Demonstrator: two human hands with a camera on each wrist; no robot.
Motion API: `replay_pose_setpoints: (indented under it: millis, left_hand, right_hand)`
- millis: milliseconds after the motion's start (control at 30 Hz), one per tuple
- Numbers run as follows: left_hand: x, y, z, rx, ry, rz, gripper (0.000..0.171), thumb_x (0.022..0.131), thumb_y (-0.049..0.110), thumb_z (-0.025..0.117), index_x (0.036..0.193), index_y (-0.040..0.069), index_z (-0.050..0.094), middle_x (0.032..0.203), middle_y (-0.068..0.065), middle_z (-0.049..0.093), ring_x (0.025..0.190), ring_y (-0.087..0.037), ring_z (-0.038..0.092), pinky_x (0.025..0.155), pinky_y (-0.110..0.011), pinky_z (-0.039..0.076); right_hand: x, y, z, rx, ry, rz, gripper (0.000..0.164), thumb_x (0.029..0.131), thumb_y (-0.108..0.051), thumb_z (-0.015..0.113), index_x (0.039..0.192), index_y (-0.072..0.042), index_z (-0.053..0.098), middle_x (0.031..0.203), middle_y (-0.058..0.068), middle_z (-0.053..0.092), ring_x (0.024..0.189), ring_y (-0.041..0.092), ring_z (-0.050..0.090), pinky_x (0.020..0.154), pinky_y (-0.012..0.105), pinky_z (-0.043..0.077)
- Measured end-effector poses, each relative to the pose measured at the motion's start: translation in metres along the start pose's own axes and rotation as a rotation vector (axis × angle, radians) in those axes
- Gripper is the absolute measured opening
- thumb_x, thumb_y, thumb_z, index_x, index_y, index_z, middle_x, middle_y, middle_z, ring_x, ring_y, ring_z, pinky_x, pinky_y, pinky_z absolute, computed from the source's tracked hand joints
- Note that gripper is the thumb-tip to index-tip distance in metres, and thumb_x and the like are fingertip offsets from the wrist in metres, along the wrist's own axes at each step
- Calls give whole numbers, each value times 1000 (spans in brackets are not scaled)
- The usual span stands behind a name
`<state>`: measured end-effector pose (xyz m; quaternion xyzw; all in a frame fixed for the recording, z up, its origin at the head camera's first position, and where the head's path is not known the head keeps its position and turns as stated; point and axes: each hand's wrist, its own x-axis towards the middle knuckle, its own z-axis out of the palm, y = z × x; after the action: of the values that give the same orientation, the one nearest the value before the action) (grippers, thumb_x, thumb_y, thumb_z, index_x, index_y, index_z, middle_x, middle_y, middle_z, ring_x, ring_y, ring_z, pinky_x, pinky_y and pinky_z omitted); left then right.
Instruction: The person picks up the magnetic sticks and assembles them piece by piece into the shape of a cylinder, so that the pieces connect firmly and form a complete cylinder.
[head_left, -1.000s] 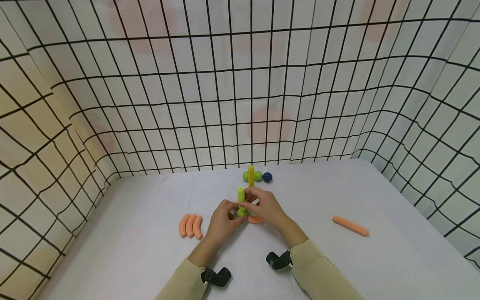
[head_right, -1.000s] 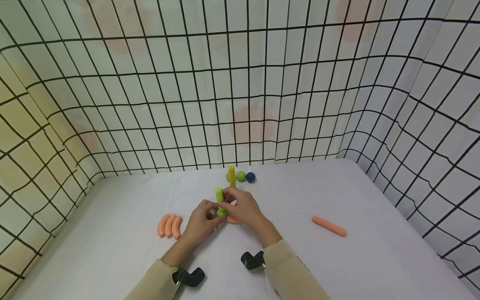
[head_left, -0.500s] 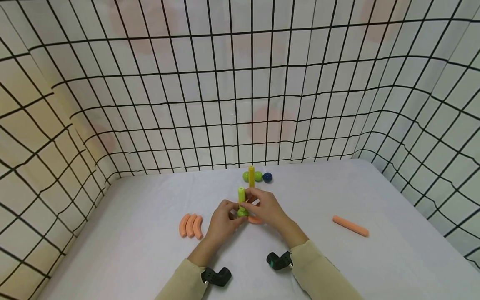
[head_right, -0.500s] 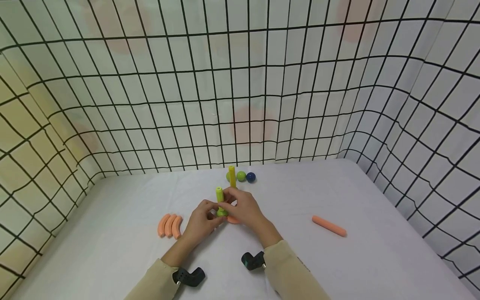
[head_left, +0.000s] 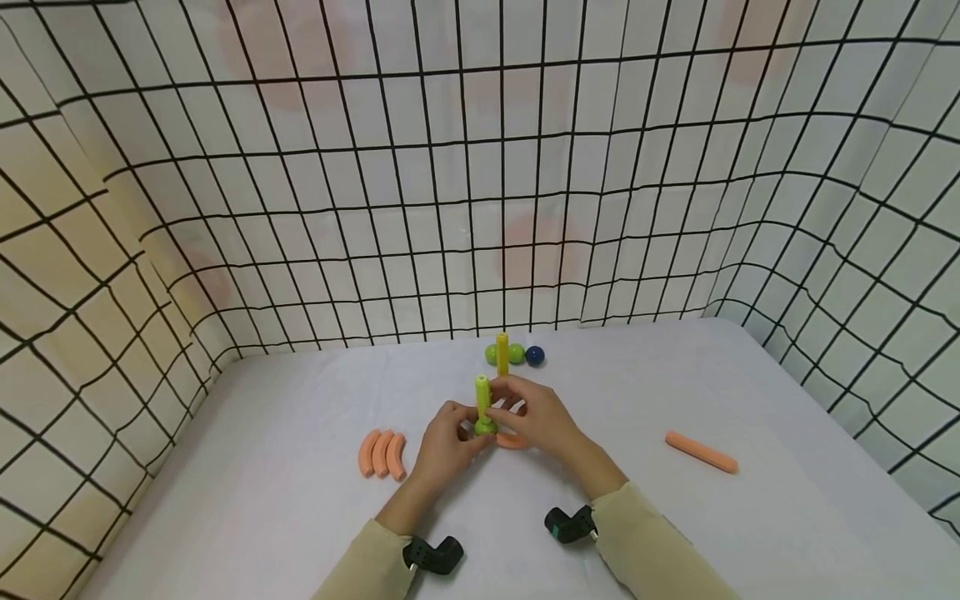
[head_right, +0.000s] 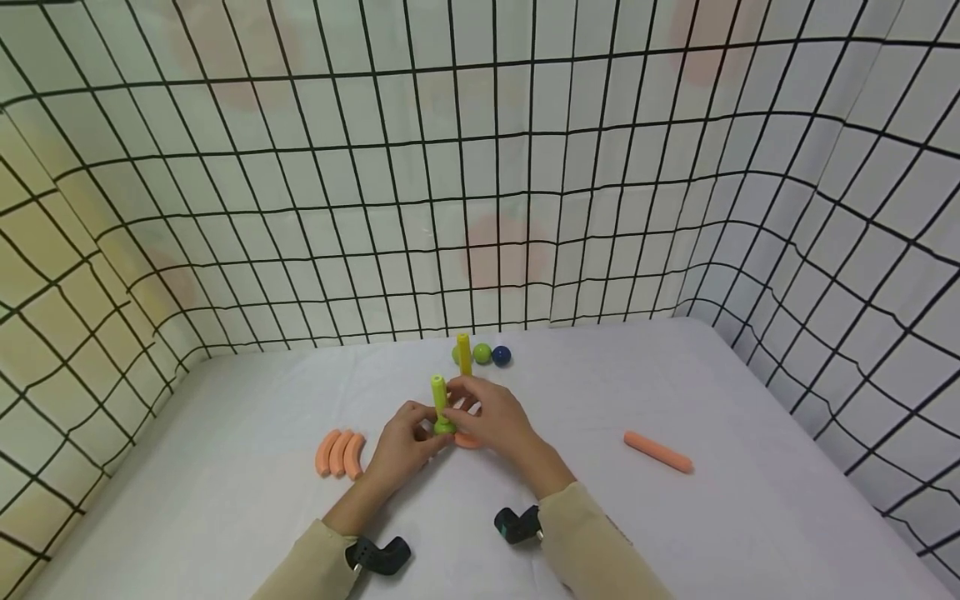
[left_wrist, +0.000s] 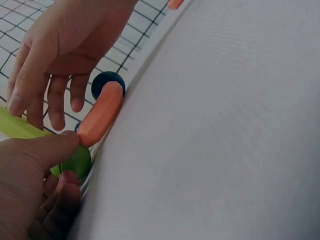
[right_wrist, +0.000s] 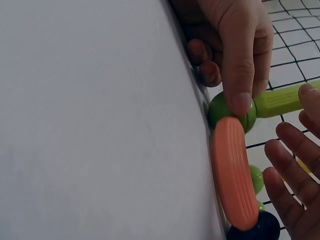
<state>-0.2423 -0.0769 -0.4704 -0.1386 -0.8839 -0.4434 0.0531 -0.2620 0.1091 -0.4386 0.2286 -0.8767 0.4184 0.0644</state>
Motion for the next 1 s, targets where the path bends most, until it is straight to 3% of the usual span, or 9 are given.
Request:
replay_pose_setpoints:
  millis: [167,433,700,1000]
  left_hand:
    - [1,-1,1,-12,-5,-9,35,84,22,82,115,10,72,103,-3,58,74,-7,53,57,-19,48]
    - [0,-2,-1,-27,-13,-33,37,84,22,81,117,10,71,105,-4,58,78,-9,55,57,-19,49]
    - [-1,-2,-2,-35,-19,-30,38,85,22,81,119,9,70,106,-4,58,79,-10,55,57,-19,50]
    - [0,0,-1,-22,-23,-24,39,85,25,81,118,8,70,105,-4,58,78,-9,54,58,-19,48]
  right_hand:
    - [-8,5,-13,3,-2,13,34,91,-19,74,123,-16,65,116,1,72,92,11,66,78,24,55]
    - [-18,15,-33,-89,65,-68,33,89,-16,76,120,-12,65,112,5,72,93,16,66,77,29,57]
    - [-32,28,-55,-160,69,-29,34,90,-19,75,122,-15,65,116,0,69,97,16,66,80,33,57]
    - [-53,53,-85,-200,91,9,36,90,-18,74,125,-15,63,116,1,69,97,17,66,79,28,56]
